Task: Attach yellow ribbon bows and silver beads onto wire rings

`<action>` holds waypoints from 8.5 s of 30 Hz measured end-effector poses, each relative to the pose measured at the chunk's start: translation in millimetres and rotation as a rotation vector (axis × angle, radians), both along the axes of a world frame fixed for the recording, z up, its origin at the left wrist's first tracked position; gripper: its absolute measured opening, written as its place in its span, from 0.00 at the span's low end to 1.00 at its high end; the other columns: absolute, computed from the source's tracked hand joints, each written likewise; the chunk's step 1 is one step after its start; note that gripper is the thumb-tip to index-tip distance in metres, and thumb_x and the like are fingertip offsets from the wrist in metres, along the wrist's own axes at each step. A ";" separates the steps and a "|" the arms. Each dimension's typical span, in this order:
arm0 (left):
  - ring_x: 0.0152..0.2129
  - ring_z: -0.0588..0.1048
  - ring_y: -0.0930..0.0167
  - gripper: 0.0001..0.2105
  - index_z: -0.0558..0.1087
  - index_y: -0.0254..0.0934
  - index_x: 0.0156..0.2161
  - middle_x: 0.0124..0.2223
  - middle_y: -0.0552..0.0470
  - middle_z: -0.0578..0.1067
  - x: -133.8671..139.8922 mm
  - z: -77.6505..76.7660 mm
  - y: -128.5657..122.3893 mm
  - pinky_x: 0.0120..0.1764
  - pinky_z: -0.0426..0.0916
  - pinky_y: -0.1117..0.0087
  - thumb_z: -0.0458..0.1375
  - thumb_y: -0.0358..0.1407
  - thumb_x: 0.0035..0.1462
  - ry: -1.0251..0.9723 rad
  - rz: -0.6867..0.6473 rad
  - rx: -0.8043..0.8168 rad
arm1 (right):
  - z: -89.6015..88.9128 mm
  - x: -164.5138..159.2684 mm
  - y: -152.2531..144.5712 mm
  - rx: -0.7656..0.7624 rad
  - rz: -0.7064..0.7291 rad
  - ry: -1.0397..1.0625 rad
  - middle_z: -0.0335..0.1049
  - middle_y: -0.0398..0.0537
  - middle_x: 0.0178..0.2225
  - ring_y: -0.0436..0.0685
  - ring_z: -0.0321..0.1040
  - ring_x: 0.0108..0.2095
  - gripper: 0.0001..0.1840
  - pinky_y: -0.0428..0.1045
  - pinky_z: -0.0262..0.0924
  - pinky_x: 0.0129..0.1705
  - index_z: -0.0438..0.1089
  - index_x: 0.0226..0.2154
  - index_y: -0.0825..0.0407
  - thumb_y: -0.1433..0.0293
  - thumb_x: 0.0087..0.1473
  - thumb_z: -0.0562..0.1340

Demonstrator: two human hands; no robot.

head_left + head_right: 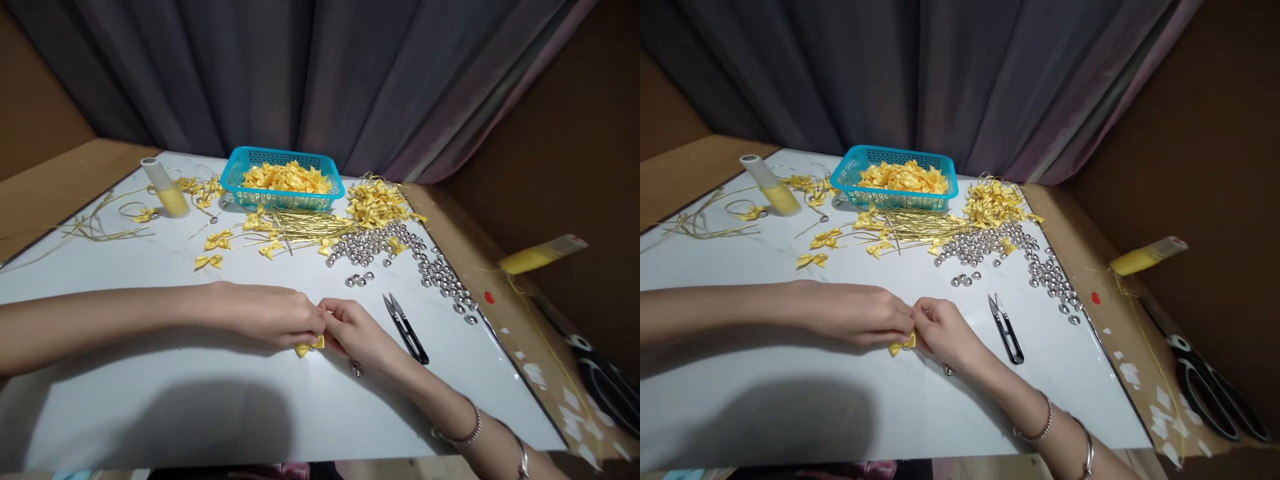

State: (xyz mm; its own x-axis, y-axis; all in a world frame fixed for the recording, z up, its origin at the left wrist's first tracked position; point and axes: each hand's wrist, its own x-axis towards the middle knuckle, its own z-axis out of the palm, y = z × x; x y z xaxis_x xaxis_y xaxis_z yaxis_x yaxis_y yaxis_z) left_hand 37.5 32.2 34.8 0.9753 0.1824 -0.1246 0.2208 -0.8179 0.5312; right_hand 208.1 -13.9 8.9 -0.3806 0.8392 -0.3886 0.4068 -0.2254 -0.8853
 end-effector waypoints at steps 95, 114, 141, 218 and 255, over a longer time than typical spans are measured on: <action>0.31 0.69 0.72 0.11 0.65 0.34 0.37 0.34 0.47 0.70 -15.6 -8.9 -14.5 0.35 0.64 0.75 0.43 0.34 0.67 -0.349 0.076 -0.274 | -1.7 -13.7 -67.9 0.127 -0.245 0.285 0.53 0.33 0.15 0.45 0.47 0.15 0.16 0.43 0.45 0.19 0.54 0.26 0.49 0.60 0.63 0.49; 0.23 0.66 0.77 0.08 0.68 0.33 0.30 0.27 0.55 0.70 -9.0 2.1 -21.6 0.28 0.60 0.76 0.53 0.35 0.58 0.030 0.510 -0.985 | -18.5 -22.3 -75.1 1.162 -0.158 -0.365 0.57 0.42 0.20 0.50 0.54 0.18 0.13 0.45 0.49 0.19 0.58 0.32 0.53 0.83 0.48 0.47; 0.28 0.77 0.70 0.06 0.74 0.32 0.21 0.26 0.45 0.79 6.8 1.2 -15.6 0.22 0.63 0.78 0.55 0.27 0.44 0.450 0.749 -1.217 | -18.4 -7.5 -63.7 1.184 0.254 -0.473 0.57 0.42 0.20 0.51 0.47 0.19 0.12 0.48 0.42 0.18 0.56 0.27 0.50 0.79 0.36 0.48; 0.22 0.73 0.75 0.04 0.76 0.30 0.20 0.20 0.51 0.76 15.9 6.4 -20.8 0.31 0.67 0.74 0.59 0.25 0.42 0.356 0.856 -1.099 | 3.9 22.8 -57.3 0.778 0.107 -0.170 0.68 0.50 0.36 0.54 0.65 0.38 0.06 0.51 0.62 0.39 0.64 0.38 0.54 0.76 0.57 0.54; 0.20 0.71 0.72 0.12 0.79 0.30 0.26 0.23 0.48 0.77 10.9 -2.6 -26.6 0.22 0.61 0.77 0.52 0.27 0.38 0.281 0.687 -0.604 | -8.3 -12.6 -79.9 0.942 0.001 -0.384 0.70 0.56 0.35 0.60 0.63 0.36 0.15 0.54 0.60 0.33 0.69 0.35 0.59 0.83 0.55 0.49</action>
State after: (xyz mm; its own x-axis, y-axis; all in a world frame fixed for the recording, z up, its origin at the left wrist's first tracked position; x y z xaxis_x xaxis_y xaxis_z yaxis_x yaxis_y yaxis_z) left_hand 48.4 5.7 32.2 0.5994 0.5321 -0.5980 0.7342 -0.0677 0.6756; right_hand 195.5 -93.8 0.6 -0.3698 0.8669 0.3343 0.7011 0.4965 -0.5119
